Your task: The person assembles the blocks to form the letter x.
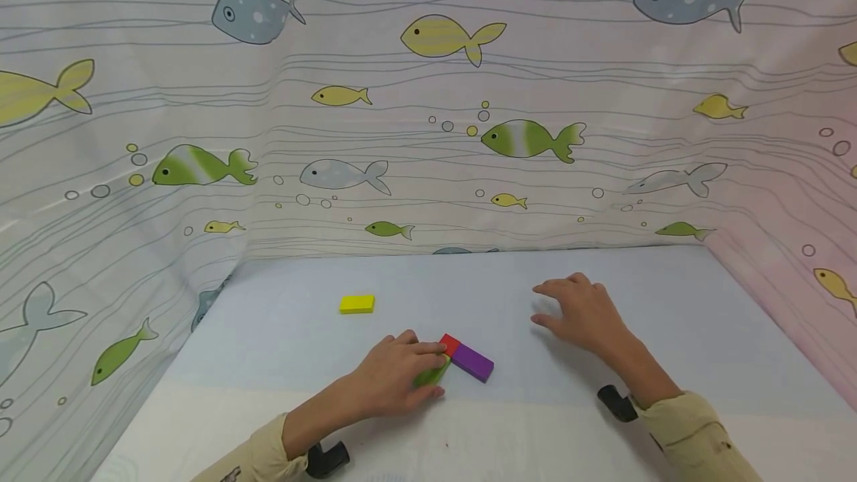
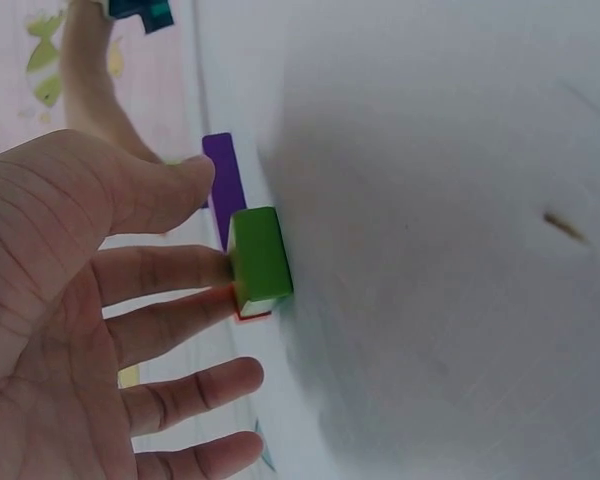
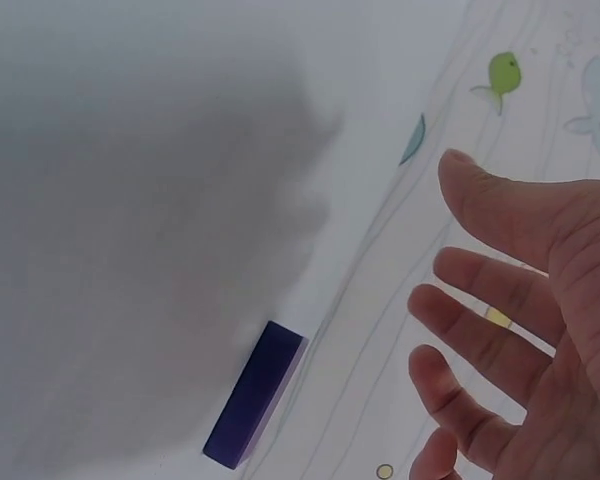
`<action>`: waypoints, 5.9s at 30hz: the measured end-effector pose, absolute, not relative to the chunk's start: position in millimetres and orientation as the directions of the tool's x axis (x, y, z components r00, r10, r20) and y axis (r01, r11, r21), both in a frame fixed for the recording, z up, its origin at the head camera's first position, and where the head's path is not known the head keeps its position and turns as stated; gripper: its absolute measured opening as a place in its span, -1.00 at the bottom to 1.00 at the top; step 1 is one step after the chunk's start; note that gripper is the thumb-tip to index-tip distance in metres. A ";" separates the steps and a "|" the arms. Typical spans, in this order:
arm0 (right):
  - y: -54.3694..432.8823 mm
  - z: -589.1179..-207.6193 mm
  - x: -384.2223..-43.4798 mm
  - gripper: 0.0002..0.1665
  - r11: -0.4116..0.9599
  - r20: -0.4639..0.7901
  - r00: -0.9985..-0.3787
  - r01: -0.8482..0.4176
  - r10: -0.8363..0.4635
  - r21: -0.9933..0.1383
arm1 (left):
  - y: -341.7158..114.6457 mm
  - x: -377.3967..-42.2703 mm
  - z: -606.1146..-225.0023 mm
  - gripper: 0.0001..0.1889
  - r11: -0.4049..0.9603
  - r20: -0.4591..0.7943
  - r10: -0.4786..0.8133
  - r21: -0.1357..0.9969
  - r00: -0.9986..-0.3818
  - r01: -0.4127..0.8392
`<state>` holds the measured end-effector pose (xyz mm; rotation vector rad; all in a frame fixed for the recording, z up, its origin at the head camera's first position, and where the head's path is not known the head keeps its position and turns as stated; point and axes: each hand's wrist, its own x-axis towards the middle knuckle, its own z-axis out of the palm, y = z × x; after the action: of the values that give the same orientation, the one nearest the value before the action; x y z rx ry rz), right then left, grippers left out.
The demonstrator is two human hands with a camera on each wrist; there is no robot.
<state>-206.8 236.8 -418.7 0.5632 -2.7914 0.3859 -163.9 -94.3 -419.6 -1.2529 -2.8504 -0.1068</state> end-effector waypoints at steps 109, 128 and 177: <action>266.0 -421.4 -220.3 -0.45 0.923 0.009 -0.998 0.049 0.057 -0.383 | -94.3 -161.2 -415.0 -0.62 0.672 0.022 0.740 0.023 -0.672 0.740; 259.8 -413.9 -215.5 -0.35 0.915 0.021 -0.999 0.020 0.032 -0.404 | -94.0 -162.3 -412.7 -0.61 0.681 0.000 0.732 0.044 -0.681 0.731; 198.4 -402.0 -205.5 -0.42 0.896 0.107 -0.994 -0.070 -0.026 -0.438 | -93.3 -161.4 -412.5 -0.60 0.684 -0.018 0.730 0.039 -0.684 0.729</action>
<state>-205.5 198.4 -402.0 0.0750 -2.9625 0.6896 -161.4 -93.3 -412.5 -1.2614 -2.9114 -0.0456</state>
